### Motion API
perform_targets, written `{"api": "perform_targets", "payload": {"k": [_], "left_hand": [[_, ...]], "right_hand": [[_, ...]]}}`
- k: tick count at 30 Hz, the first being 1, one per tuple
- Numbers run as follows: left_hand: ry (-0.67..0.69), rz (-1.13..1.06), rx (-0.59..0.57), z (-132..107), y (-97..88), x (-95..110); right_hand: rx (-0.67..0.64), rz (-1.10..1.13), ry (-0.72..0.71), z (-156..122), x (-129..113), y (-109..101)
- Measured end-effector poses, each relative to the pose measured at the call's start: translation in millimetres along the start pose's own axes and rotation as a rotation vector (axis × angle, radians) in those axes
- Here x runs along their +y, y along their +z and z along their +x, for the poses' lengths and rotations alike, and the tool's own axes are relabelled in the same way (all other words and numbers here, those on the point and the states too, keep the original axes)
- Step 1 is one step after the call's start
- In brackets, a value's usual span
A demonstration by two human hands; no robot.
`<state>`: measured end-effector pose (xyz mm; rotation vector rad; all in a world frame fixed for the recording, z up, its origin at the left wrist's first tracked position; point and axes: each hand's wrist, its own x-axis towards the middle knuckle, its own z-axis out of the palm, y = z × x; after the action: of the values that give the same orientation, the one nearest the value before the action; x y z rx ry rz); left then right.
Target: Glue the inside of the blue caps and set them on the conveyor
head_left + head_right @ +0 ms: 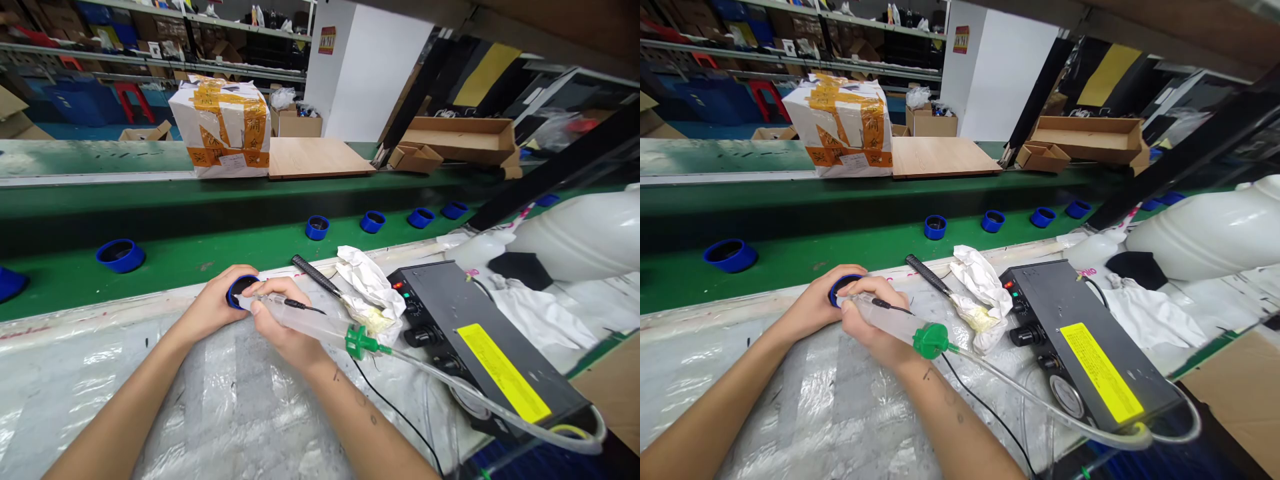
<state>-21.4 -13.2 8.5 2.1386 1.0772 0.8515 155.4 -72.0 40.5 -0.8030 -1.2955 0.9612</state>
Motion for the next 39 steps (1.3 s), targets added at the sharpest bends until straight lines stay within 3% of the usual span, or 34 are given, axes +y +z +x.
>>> {"api": "perform_targets", "payload": {"k": [29, 39], "left_hand": [[0.006, -0.007, 0.007, -0.8, 1.1, 0.6], [-0.007, 0.021, 0.019, 0.4, 0.5, 4.2]], "right_hand": [[0.078, 0.031, -0.029, 4.5, 0.8, -4.7], [0.113, 0.005, 0.025, 3.6, 3.0, -8.8]]}}
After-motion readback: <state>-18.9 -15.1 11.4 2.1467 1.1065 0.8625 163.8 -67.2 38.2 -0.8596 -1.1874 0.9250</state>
